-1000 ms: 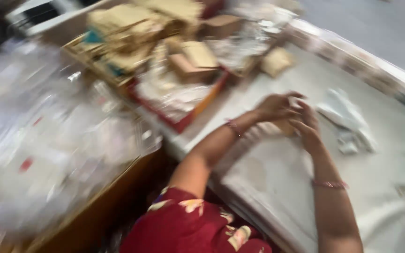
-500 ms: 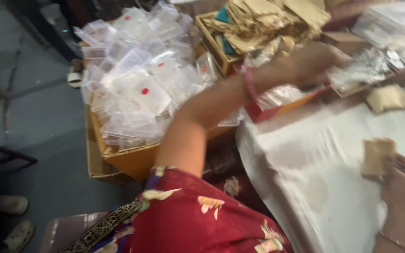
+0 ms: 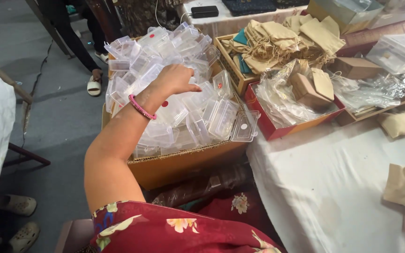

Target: The person cleans a beaded necklace with a white cloth on a table, then places it into a small cloth pouch. They also handle a plastic container and a silver chain necklace.

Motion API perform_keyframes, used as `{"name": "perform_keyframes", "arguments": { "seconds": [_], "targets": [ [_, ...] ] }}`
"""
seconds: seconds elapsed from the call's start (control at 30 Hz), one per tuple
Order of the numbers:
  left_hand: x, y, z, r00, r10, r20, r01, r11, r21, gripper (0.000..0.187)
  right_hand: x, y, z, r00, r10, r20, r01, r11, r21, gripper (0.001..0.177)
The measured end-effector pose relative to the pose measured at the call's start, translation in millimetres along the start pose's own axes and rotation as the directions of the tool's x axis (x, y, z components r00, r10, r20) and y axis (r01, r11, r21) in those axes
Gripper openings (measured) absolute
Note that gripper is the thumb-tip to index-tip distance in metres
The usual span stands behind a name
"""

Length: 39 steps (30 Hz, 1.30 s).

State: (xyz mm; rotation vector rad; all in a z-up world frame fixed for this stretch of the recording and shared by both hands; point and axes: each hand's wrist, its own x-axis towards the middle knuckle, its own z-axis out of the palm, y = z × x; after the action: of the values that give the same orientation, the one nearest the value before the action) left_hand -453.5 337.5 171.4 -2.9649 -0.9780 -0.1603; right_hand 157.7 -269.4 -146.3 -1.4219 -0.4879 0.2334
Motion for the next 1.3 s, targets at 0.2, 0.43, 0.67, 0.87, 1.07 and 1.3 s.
{"name": "perform_keyframes", "arguments": {
  "seconds": [0.2,0.43,0.67,0.87,1.07,1.3],
  "targets": [
    [7,-11,4,0.964,0.081,-0.253,-0.041,0.986,0.159,0.023,-14,-29,21,1.0,0.013,-0.012,-0.013,1.0,-0.011,0.043],
    [33,90,-73,0.685,0.287,-0.67,-0.359,0.933,0.033,0.015,-23,-61,44,0.995,0.033,-0.094,-0.027,0.997,0.069,0.039],
    [102,347,-36,0.491,0.544,-0.68,-0.819,0.554,-0.148,0.014,-43,-95,53,0.88,0.16,-0.447,-0.034,0.961,0.275,0.029],
    [119,515,71,0.443,0.717,-0.538,-0.896,0.329,-0.3,0.011,-47,-106,12,0.585,0.096,-0.805,0.119,0.972,0.202,0.031],
    [150,574,175,0.388,0.769,-0.508,-0.885,0.157,-0.438,0.031,-47,-78,-37,0.434,0.025,-0.901,0.2,0.972,0.123,0.039],
    [187,597,238,0.506,0.794,-0.337,-0.769,0.238,-0.594,0.082,-66,-149,24,0.799,0.142,-0.585,0.19,0.862,0.469,0.024]
  ]
}}
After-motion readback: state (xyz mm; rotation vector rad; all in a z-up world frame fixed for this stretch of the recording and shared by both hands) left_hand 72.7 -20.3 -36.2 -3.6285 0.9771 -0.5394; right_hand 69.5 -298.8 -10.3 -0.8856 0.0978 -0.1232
